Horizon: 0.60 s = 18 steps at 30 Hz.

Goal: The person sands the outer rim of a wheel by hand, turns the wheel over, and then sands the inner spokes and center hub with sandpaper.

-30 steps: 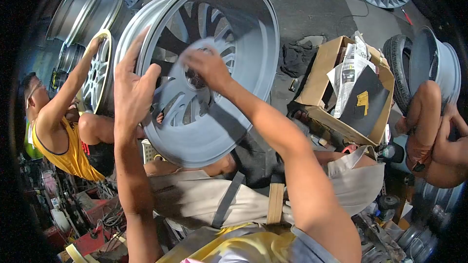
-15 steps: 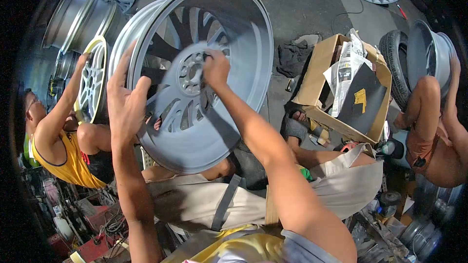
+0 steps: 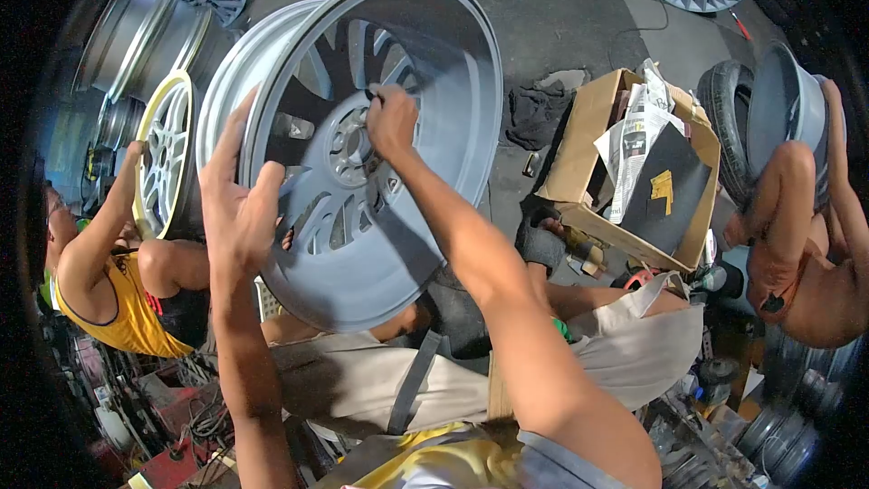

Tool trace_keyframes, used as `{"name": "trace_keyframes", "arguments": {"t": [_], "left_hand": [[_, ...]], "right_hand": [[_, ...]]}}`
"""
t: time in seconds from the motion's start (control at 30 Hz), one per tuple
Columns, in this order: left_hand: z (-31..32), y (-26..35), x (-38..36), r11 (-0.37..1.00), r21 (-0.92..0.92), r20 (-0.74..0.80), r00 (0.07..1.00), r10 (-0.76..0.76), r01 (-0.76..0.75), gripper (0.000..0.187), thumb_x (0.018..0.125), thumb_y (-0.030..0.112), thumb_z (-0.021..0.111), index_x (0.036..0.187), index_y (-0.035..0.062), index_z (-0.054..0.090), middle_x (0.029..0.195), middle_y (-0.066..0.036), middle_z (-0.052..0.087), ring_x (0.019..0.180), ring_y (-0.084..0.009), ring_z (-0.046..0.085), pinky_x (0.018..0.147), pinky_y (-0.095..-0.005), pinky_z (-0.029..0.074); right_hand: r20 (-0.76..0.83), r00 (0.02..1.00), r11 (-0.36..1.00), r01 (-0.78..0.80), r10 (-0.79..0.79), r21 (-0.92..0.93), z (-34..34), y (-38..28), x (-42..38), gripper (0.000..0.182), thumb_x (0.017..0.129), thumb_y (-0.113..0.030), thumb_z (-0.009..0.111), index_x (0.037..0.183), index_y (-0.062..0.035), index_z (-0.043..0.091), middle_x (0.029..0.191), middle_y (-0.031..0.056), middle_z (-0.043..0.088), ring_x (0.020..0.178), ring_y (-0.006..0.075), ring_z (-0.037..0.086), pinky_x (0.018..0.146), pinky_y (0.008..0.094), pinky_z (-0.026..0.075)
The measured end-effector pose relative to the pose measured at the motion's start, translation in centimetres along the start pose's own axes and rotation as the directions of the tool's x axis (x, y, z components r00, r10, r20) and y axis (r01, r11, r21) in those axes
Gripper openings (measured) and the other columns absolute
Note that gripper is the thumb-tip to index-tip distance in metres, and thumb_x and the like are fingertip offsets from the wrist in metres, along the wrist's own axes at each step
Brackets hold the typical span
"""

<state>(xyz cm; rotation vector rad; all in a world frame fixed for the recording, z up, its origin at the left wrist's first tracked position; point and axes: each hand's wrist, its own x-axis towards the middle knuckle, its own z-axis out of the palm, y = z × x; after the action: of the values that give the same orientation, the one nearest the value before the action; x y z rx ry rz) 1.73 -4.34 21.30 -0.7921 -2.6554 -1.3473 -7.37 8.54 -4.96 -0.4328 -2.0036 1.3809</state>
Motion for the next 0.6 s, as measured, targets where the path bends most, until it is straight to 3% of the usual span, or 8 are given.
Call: {"name": "trace_keyframes", "arguments": {"t": [0.1, 0.17, 0.2, 0.27, 0.33, 0.4, 0.53, 0.6], "left_hand": [[0.2, 0.2, -0.4, 0.998, 0.038, 0.008, 0.998, 0.059, -0.059, 0.062, 0.074, -0.004, 0.049, 0.136, -0.0059, 0.052, 0.133, -0.024, 0.059, 0.128, -0.0314, 0.055, 0.111, -0.0365, 0.036], [0.5, 0.4, -0.4, 0.997, 0.024, 0.018, 0.997, 0.070, -0.071, 0.064, 0.072, -0.004, 0.049, 0.136, -0.0065, 0.052, 0.133, -0.025, 0.058, 0.129, -0.0334, 0.054, 0.112, -0.0374, 0.036], [0.6, 0.4, -0.4, 0.997, 0.030, 0.022, 0.997, 0.068, -0.068, 0.064, 0.072, -0.004, 0.049, 0.136, -0.0065, 0.052, 0.133, -0.025, 0.058, 0.129, -0.0334, 0.054, 0.112, -0.0374, 0.036], [0.7, 0.2, -0.5, 0.994, 0.058, 0.008, 0.996, 0.092, -0.093, 0.064, 0.072, -0.004, 0.049, 0.136, -0.0066, 0.052, 0.133, -0.025, 0.058, 0.129, -0.0332, 0.054, 0.112, -0.0374, 0.036], [0.6, 0.3, -0.6, 0.994, 0.062, 0.005, 0.996, 0.088, -0.088, 0.063, 0.072, -0.004, 0.048, 0.135, -0.0067, 0.052, 0.133, -0.025, 0.059, 0.130, -0.0334, 0.054, 0.112, -0.0374, 0.036], [0.7, 0.4, -0.4, 0.994, 0.055, 0.003, 0.996, 0.090, -0.090, 0.063, 0.072, -0.005, 0.048, 0.135, -0.0068, 0.053, 0.133, -0.025, 0.059, 0.130, -0.0335, 0.054, 0.112, -0.0374, 0.036], [1.0, 0.6, -0.7, 0.999, 0.000, -0.001, 0.999, 0.051, -0.051, 0.064, 0.072, -0.006, 0.049, 0.136, -0.0066, 0.052, 0.134, -0.025, 0.058, 0.131, -0.0344, 0.053, 0.113, -0.0376, 0.036], [0.9, 0.6, -0.6, 0.992, 0.043, 0.005, 0.993, 0.114, -0.115, 0.065, 0.071, -0.007, 0.050, 0.136, -0.0059, 0.052, 0.135, -0.025, 0.057, 0.130, -0.0365, 0.053, 0.112, -0.0379, 0.036]], "right_hand": [[0.023, 0.990, 0.930, 0.142, -0.143, -0.339, 2.6, 3.4, 3.4, 0.028, 0.078, -0.009, 0.065, 0.104, -0.0011, 0.069, 0.106, 0.0213, 0.067, 0.097, 0.0390, 0.064, 0.081, 0.0460, 0.050], [0.166, 0.974, 0.920, -0.082, 0.155, -0.383, 4.1, 3.1, 7.2, 0.038, 0.076, -0.012, 0.068, 0.112, -0.0002, 0.066, 0.109, 0.0233, 0.064, 0.106, 0.0394, 0.060, 0.087, 0.0457, 0.048], [0.167, 0.973, 0.922, -0.087, 0.160, -0.378, 4.0, 2.3, 8.3, 0.038, 0.076, -0.012, 0.068, 0.112, -0.0002, 0.066, 0.109, 0.0233, 0.064, 0.106, 0.0394, 0.060, 0.087, 0.0457, 0.048], [0.102, 0.994, 0.989, 0.059, -0.045, -0.133, 3.4, 0.9, 10.1, 0.041, 0.075, -0.012, 0.069, 0.114, -0.0010, 0.066, 0.109, 0.0218, 0.062, 0.109, 0.0387, 0.057, 0.088, 0.0468, 0.047], [0.160, 0.987, 0.975, 0.063, -0.029, -0.215, 3.2, 2.0, 8.4, 0.034, 0.076, -0.009, 0.067, 0.109, -0.0054, 0.069, 0.104, 0.0206, 0.065, 0.102, 0.0399, 0.061, 0.086, 0.0471, 0.049], [0.084, 0.982, 0.962, 0.185, -0.171, -0.202, 0.8, 1.3, 3.7, 0.025, 0.075, -0.006, 0.066, 0.099, -0.0031, 0.072, 0.107, 0.0211, 0.068, 0.100, 0.0403, 0.065, 0.084, 0.0457, 0.052], [0.120, 0.986, 0.986, 0.130, -0.117, -0.108, -1.0, 1.8, 2.3, 0.018, 0.075, -0.005, 0.066, 0.091, 0.0027, 0.070, 0.100, 0.0257, 0.068, 0.091, 0.0450, 0.065, 0.082, 0.0474, 0.053], [0.117, 0.992, 0.933, 0.083, -0.045, -0.349, 1.0, 3.6, 5.2, 0.015, 0.076, -0.008, 0.067, 0.084, 0.0053, 0.069, 0.093, 0.0267, 0.066, 0.087, 0.0461, 0.065, 0.079, 0.0477, 0.053]]}}
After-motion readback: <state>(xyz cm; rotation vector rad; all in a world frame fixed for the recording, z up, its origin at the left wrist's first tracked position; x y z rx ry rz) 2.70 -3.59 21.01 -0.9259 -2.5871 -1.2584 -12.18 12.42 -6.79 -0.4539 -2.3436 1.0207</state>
